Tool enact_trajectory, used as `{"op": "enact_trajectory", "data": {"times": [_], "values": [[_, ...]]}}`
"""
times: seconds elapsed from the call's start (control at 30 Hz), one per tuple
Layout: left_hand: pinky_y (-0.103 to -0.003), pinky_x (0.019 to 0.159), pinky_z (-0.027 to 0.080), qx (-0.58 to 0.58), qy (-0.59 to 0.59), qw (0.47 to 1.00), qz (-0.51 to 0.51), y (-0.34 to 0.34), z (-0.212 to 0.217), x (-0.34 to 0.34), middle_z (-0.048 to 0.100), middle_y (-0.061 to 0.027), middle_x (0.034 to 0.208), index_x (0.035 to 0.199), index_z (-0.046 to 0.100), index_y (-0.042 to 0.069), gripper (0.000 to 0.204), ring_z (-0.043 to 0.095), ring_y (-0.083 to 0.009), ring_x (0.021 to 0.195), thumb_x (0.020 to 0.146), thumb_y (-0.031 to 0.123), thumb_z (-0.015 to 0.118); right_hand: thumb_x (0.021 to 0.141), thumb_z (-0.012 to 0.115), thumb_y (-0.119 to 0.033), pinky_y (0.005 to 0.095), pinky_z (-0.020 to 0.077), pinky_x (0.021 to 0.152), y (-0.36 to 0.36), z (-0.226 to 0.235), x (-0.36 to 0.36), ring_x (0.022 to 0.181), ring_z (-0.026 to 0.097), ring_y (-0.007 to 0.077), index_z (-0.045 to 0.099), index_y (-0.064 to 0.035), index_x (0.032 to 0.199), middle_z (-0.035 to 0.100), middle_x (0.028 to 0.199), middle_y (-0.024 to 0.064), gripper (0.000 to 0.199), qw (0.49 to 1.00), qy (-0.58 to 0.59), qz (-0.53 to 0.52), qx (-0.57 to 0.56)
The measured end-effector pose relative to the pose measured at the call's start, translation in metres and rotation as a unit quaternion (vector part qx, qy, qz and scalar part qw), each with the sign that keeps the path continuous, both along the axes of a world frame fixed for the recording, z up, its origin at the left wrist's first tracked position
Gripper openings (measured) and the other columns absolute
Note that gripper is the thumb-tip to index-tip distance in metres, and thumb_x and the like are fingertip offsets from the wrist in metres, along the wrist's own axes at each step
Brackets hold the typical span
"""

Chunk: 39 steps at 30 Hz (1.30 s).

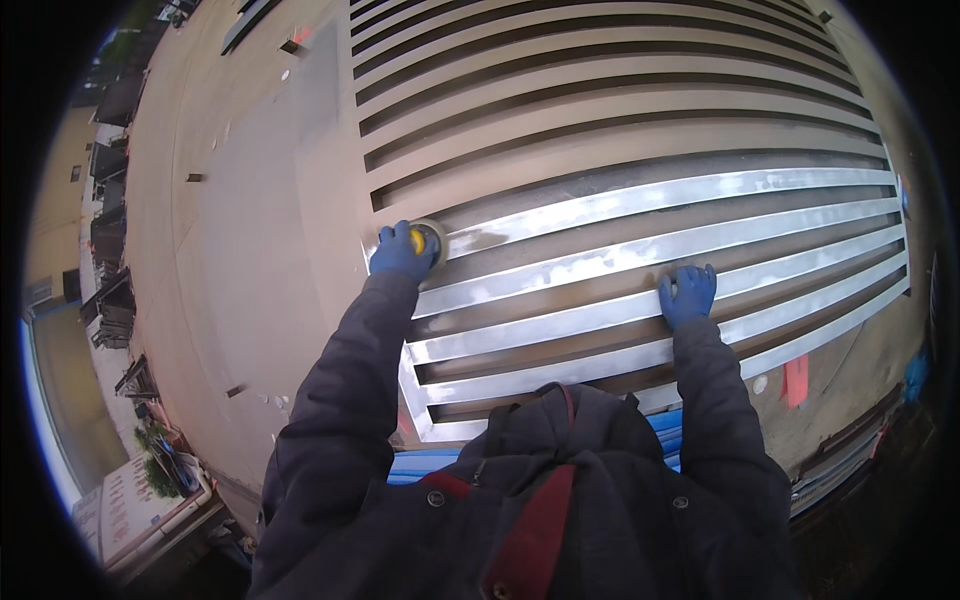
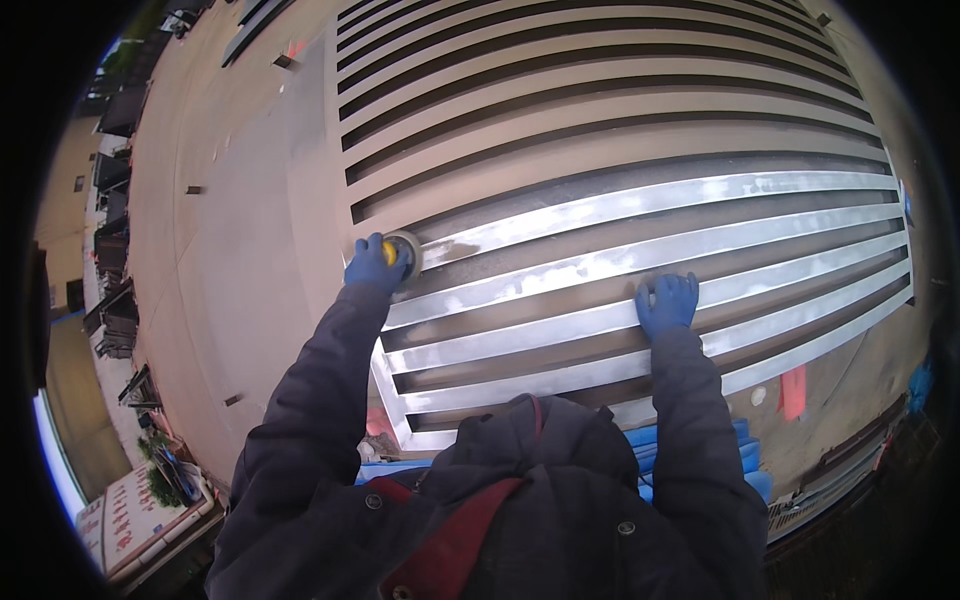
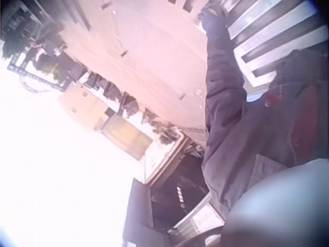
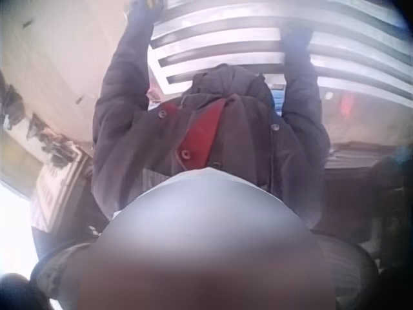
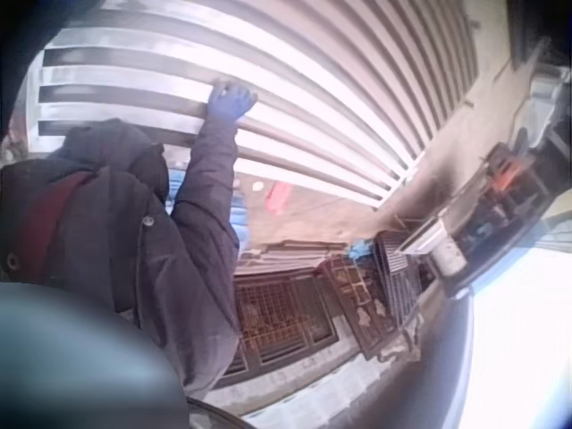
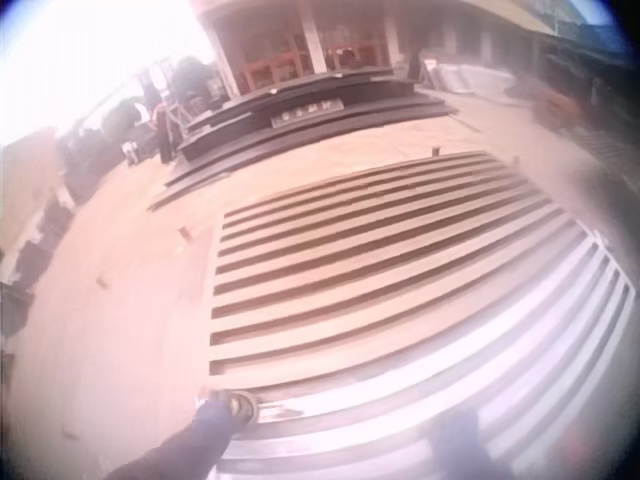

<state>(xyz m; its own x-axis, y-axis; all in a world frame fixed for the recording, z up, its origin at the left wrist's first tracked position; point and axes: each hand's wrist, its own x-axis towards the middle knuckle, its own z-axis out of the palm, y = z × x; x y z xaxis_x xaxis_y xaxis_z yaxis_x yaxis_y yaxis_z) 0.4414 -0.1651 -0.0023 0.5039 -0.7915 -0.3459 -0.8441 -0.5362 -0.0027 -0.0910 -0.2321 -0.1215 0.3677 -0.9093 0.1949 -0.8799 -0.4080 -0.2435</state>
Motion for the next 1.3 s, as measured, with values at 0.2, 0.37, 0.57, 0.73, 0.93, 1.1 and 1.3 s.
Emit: {"op": "enact_trajectory", "data": {"times": [0.2, 0.37, 0.57, 0.73, 0.93, 1.1, 1.3], "values": [[-0.052, 0.090, 0.058, -0.028, -0.001, 1.000, -0.006, 0.000, -0.005, -0.009, 0.059, -0.0209, 0.125, 0.131, 0.055, 0.011, 0.065, 0.071, -0.0441, 0.106, 0.089, 0.058, 0.073, 0.090, 0.070, -0.032, 0.0535, 0.0365, 0.116, 0.001, 0.000, 0.003, 0.101, 0.064, 0.0346, 0.070, -0.0082, 0.090, 0.069, 0.096, 0.0135, 0.024, 0.999, 0.019, -0.015, 0.040], [-0.052, 0.090, 0.058, -0.048, 0.058, 0.996, -0.053, -0.027, -0.017, -0.049, 0.058, -0.0226, 0.125, 0.131, 0.055, 0.011, 0.065, 0.071, -0.0451, 0.104, 0.089, 0.057, 0.073, 0.090, 0.070, -0.032, 0.0539, 0.0368, 0.115, -0.001, 0.003, 0.002, 0.100, 0.064, 0.0349, 0.071, -0.0072, 0.091, 0.069, 0.097, 0.0135, 0.025, 0.999, 0.033, -0.003, 0.031], [-0.053, 0.091, 0.058, 0.003, -0.006, 0.999, 0.034, 0.004, 0.003, 0.010, 0.058, -0.0230, 0.131, 0.134, 0.055, 0.009, 0.066, 0.069, -0.0451, 0.110, 0.091, 0.055, 0.072, 0.090, 0.070, -0.032, 0.0542, 0.0372, 0.115, 0.001, -0.001, 0.000, 0.101, 0.064, 0.0349, 0.070, -0.0070, 0.089, 0.070, 0.097, 0.0131, 0.025, 1.000, 0.021, -0.003, 0.016], [-0.053, 0.089, 0.058, -0.027, 0.016, 0.999, -0.007, -0.004, -0.011, -0.013, 0.057, -0.0229, 0.128, 0.134, 0.055, 0.010, 0.066, 0.070, -0.0448, 0.107, 0.090, 0.055, 0.073, 0.089, 0.071, -0.031, 0.0540, 0.0367, 0.115, 0.001, 0.002, 0.002, 0.100, 0.064, 0.0352, 0.069, -0.0088, 0.085, 0.069, 0.095, 0.0128, 0.023, 0.999, 0.029, -0.009, 0.020], [-0.053, 0.089, 0.058, -0.037, 0.049, 0.998, -0.032, -0.022, -0.019, -0.048, 0.057, -0.0232, 0.127, 0.132, 0.054, 0.010, 0.065, 0.070, -0.0452, 0.107, 0.090, 0.055, 0.073, 0.089, 0.071, -0.031, 0.0551, 0.0363, 0.116, 0.000, 0.005, 0.001, 0.100, 0.064, 0.0349, 0.068, -0.0098, 0.085, 0.069, 0.095, 0.0132, 0.021, 0.999, 0.028, -0.003, 0.028], [-0.051, 0.090, 0.059, 0.007, -0.010, 0.999, 0.053, 0.017, -0.002, 0.008, 0.057, -0.0225, 0.128, 0.138, 0.052, 0.012, 0.069, 0.071, -0.0431, 0.108, 0.090, 0.057, 0.072, 0.089, 0.071, -0.030, 0.0552, 0.0374, 0.114, 0.001, -0.001, 0.001, 0.100, 0.064, 0.0349, 0.068, -0.0103, 0.086, 0.069, 0.095, 0.0127, 0.020, 1.000, 0.000, -0.008, 0.023], [-0.052, 0.091, 0.058, -0.020, 0.008, 1.000, 0.016, 0.004, -0.013, -0.016, 0.056, -0.0214, 0.135, 0.139, 0.053, 0.013, 0.070, 0.070, -0.0430, 0.110, 0.089, 0.056, 0.074, 0.090, 0.071, -0.030, 0.0554, 0.0375, 0.114, 0.001, 0.003, 0.002, 0.099, 0.064, 0.0350, 0.069, -0.0082, 0.087, 0.069, 0.095, 0.0125, 0.022, 0.999, 0.008, -0.008, 0.046]]}}
